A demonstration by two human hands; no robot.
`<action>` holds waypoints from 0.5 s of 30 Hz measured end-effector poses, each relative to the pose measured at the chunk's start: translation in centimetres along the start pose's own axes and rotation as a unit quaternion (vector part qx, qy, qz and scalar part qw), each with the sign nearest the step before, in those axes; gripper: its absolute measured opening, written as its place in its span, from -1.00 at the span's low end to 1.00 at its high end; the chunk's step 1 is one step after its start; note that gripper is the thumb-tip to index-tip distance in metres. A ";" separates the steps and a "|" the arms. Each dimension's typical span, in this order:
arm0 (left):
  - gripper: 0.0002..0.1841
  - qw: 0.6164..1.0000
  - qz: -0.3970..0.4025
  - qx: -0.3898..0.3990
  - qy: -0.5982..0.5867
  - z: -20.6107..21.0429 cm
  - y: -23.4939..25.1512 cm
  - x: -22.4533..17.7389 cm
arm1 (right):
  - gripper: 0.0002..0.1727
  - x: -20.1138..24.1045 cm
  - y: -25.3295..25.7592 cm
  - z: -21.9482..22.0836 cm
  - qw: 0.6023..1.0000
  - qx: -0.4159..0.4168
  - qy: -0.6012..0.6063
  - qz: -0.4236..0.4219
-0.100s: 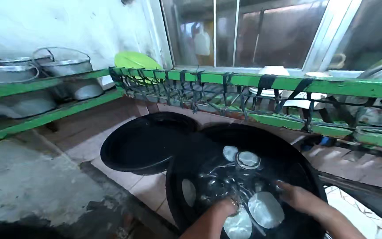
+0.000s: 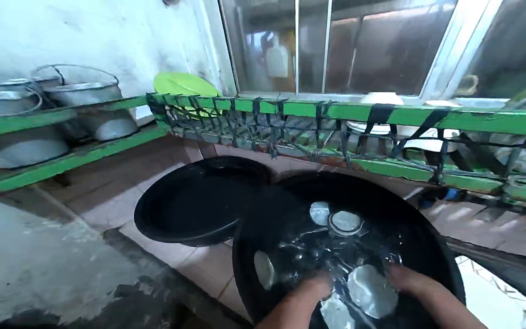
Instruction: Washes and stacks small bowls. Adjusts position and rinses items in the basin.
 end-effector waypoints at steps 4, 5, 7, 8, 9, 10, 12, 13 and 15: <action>-0.54 0.995 0.073 -0.019 -0.065 -1.3 1.8 1.4 | -0.45 -0.5 3.5 1.7 0.998 0.035 0.043 0.032; -0.57 0.990 0.091 -0.046 -0.096 -2.0 1.8 1.7 | -0.40 -1.1 4.7 2.2 0.996 0.019 0.078 0.040; -0.63 0.981 0.103 -0.095 -0.134 -3.5 1.4 2.4 | -0.36 -1.4 5.2 2.8 0.987 -0.034 0.146 0.058; -0.63 0.978 0.103 -0.116 -0.143 -4.3 1.2 2.7 | -0.36 -0.8 4.3 2.4 0.986 -0.051 0.143 0.063; -0.64 0.973 0.105 -0.140 -0.153 -5.0 0.9 3.0 | -0.39 0.0 3.6 1.9 0.991 -0.064 0.095 0.065; -0.66 0.962 0.119 -0.173 -0.173 -5.7 0.9 3.4 | -0.41 0.6 3.3 1.5 0.994 -0.073 0.048 0.067; -0.67 0.937 0.139 -0.222 -0.231 -6.7 1.4 4.2 | -0.47 0.9 3.4 1.0 0.993 -0.090 0.038 0.070; -0.66 0.929 0.134 -0.234 -0.253 -7.1 1.6 4.6 | -0.50 1.1 3.3 0.7 0.990 -0.112 0.053 0.065; -0.64 0.915 0.122 -0.268 -0.277 -7.8 1.7 5.0 | -0.60 1.1 3.0 -0.3 0.965 -0.233 0.119 -0.020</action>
Point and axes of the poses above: each hand's wrist, its own y-axis towards the middle knuckle, its own z-axis out of the palm, x = y × z, the point moved 4 cm from there along y, towards the middle knuckle, and after that the axes turned 7 degrees about x, right-handed, at the moved point
